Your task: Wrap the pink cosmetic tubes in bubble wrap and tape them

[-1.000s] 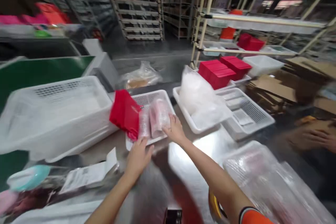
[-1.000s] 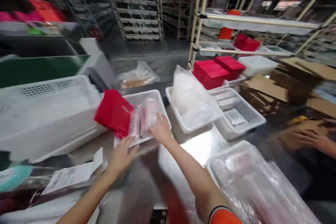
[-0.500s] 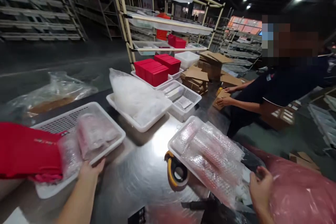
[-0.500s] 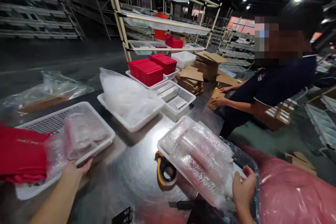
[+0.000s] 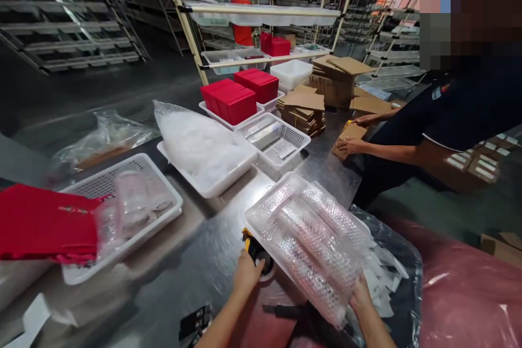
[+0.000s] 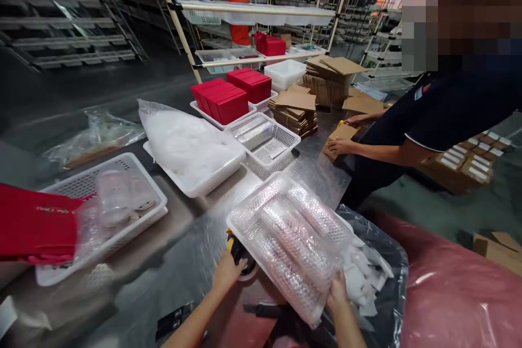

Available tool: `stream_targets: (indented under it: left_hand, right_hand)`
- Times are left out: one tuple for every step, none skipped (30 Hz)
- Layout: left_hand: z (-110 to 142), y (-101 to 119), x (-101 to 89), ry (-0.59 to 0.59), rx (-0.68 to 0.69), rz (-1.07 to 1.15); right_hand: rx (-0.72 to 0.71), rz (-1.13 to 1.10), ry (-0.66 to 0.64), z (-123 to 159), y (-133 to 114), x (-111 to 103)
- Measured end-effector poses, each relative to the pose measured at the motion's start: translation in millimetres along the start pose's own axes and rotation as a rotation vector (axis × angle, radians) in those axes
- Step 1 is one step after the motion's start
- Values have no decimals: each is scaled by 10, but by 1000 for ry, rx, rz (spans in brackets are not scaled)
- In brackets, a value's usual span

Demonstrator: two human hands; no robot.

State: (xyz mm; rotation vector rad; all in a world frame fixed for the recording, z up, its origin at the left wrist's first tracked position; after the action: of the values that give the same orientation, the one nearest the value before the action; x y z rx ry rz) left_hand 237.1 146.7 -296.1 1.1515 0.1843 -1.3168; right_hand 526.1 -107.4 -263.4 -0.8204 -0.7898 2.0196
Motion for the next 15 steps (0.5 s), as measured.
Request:
stream_targets:
  left_hand:
    - [-10, -1, 23, 10, -32, -22]
    - [-18, -28, 17, 18, -63, -42]
    - [-25, -70, -6, 21, -87, -63]
    - [-28, -125, -43, 23, -107, -84]
    - [-28, -192, -88, 28, -123, -105]
    - [-25, -266, -140, 35, -135, -126]
    - [-17, -348, -196, 42, -146, -147]
    - [-2, -443, -254, 49, -163, -166]
    - [21, -551, -317, 58, -187, -181]
    - [55, -671, -384, 70, -220, -194]
    - [96, -794, -452, 83, -255, -202]
    - [143, -916, -519, 99, -290, -207]
    - [193, -1030, -580, 116, -319, -210]
    - [237, -1129, -630, 129, -335, -212]
    - [276, -1220, -664, 136, -349, -209]
  right_hand:
    - [22, -86, 5, -25, 44, -27]
    - [53, -192, 9, -53, 103, -50]
    - [86, -304, 10, -84, 170, -67]
    - [120, -408, 8, -116, 238, -76]
    - [153, -499, 8, -148, 306, -85]
    - [178, -566, 11, -179, 365, -99]
    - [193, -594, 18, -209, 410, -122]
    - [203, -597, 27, -238, 447, -154]
    - [206, -583, 36, -267, 471, -196]
    - [203, -563, 46, -299, 483, -247]
    - [193, -545, 53, -336, 482, -304]
    - [186, -537, 65, -381, 475, -371]
    - [179, -541, 78, -436, 457, -444]
    - [174, -552, 95, -505, 430, -520]
    - [164, -561, 114, -588, 386, -597]
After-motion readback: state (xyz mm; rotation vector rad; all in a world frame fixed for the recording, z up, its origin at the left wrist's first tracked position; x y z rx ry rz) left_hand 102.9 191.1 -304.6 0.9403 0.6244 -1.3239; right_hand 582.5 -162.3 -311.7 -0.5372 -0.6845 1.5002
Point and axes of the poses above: each hand's wrist, its own z-axis away from the middle knuckle, its own x-axis out of the palm, y = z × x, the point moved 9 cm from there along -z, towards the middle knuckle, and after that the axes turned 13 degrees about x, right-handed, at the moved point
